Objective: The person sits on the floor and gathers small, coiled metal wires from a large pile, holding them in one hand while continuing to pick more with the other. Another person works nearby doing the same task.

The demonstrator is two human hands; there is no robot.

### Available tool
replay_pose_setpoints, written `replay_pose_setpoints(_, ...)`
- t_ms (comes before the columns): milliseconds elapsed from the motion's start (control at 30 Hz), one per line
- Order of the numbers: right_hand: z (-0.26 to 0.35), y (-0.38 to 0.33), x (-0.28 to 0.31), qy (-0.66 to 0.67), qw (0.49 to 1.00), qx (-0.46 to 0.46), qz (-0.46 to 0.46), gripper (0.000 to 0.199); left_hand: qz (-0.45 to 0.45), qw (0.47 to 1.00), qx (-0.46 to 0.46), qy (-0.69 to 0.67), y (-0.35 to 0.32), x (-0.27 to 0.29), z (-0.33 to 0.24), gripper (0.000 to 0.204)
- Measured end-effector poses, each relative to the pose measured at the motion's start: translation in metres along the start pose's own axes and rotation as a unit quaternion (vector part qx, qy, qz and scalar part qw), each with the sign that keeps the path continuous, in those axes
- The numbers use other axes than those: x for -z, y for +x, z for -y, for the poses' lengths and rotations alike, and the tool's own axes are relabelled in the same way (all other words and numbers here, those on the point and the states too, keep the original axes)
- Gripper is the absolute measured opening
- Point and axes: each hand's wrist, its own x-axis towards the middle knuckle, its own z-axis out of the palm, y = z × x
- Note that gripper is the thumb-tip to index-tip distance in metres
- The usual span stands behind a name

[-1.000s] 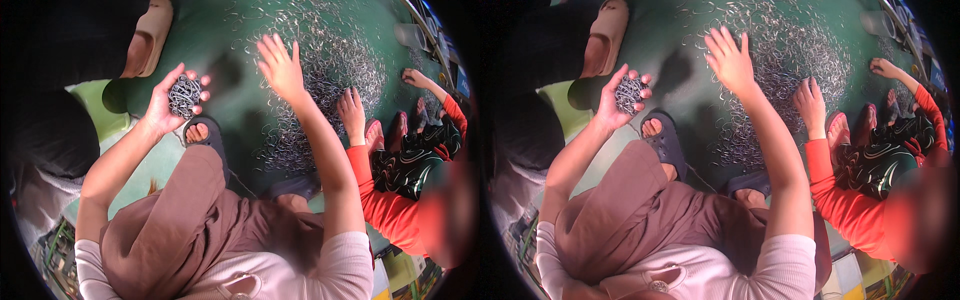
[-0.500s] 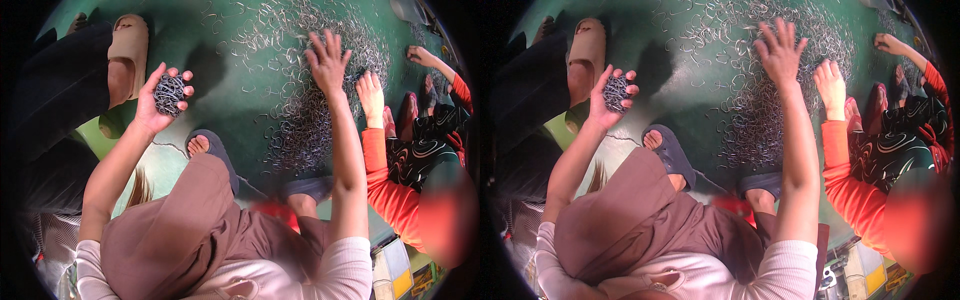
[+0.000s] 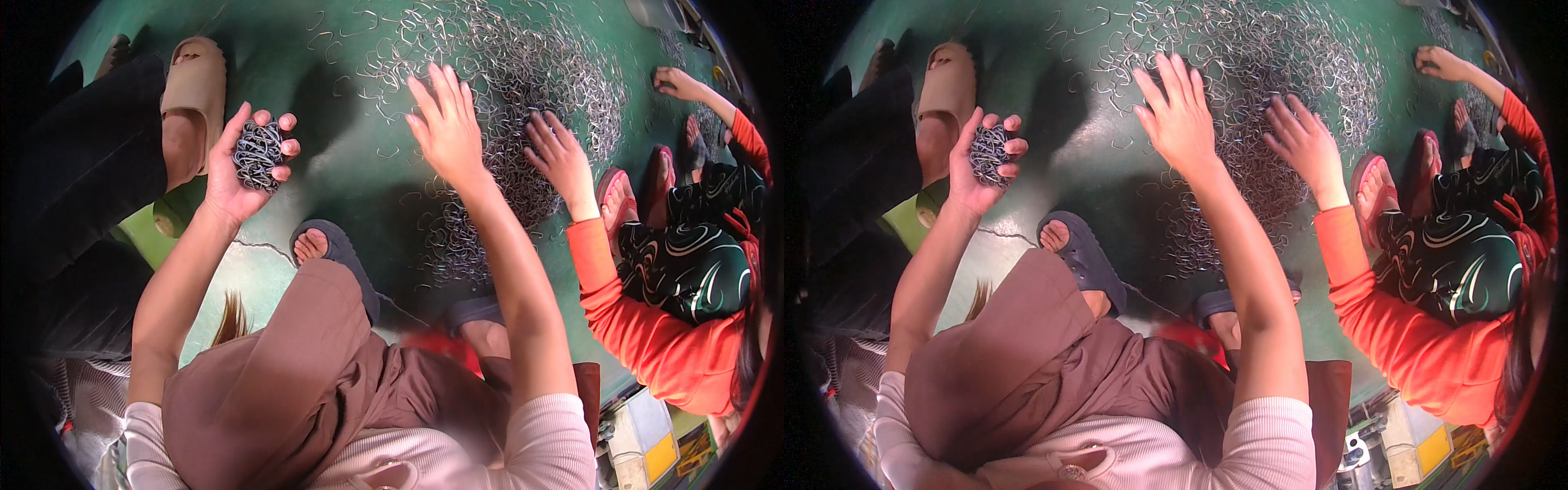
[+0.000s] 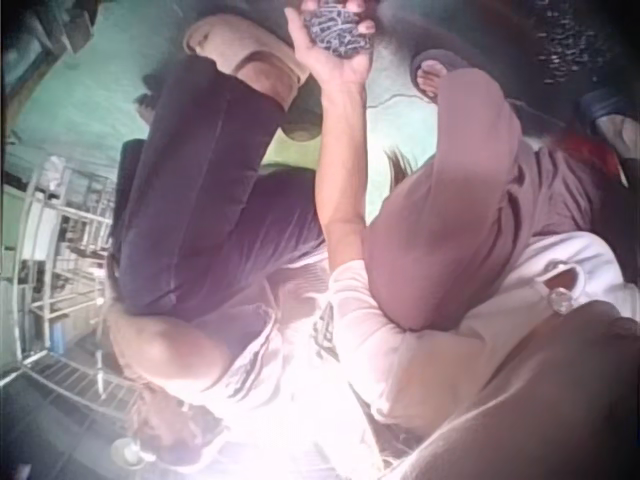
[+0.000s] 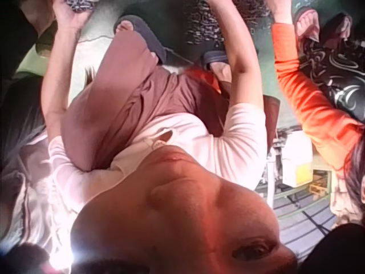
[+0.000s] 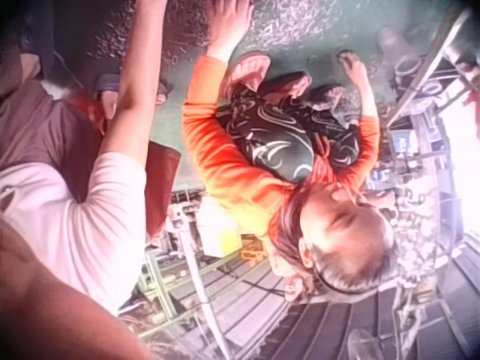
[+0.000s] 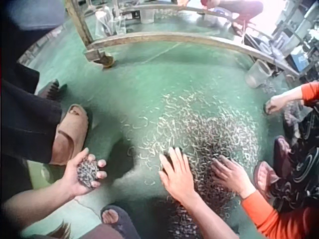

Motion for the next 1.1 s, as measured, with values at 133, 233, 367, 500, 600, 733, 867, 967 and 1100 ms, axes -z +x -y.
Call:
replay_pose_setpoints(133,-0.044,0.04,0.002,-0.131,0.991,0.018,-0.013,0.046,0.011,1.0,0.012,0.012,0.005,-0.001,0.005,0.025)
replay_pose_setpoints(233,-0.072,0.046,0.013,-0.17,0.985,-0.023,-0.018,0.045,0.032,0.999,0.021,0.006,0.006,0.0,0.007,0.028)
replay_pose_setpoints(367,-0.059,0.012,0.029,-0.097,0.992,-0.041,-0.069,0.044,0.032,0.999,0.024,0.003,0.006,0.005,0.007,0.028)
replay_pose_setpoints(500,-0.028,-0.073,0.039,-0.113,0.986,-0.116,-0.051,0.052,0.021,0.999,0.033,-0.004,0.01,0.004,0.009,0.027)
replay_pose_setpoints(600,-0.018,-0.101,0.027,-0.128,0.965,-0.217,-0.066,0.055,0.011,0.999,0.033,0.004,0.011,0.0,0.013,0.026)
replay_pose_setpoints(733,-0.018,-0.067,0.02,-0.108,0.984,-0.14,0.013,0.051,0.009,0.999,0.039,0.023,0.014,-0.003,0.016,0.026)
replay_pose_setpoints(867,-0.078,-0.03,0.026,-0.179,0.982,-0.056,-0.026,0.044,0.005,0.999,0.035,0.028,0.015,-0.014,0.019,0.025)
replay_pose_setpoints(967,-0.079,-0.018,0.023,-0.188,0.975,-0.106,-0.057,0.046,0.008,0.999,0.034,0.034,0.014,-0.013,0.021,0.025)
replay_pose_setpoints(1100,-0.095,-0.023,0.032,-0.164,0.986,-0.014,0.005,0.049,0.001,0.999,0.031,0.033,0.008,-0.009,0.022,0.025)
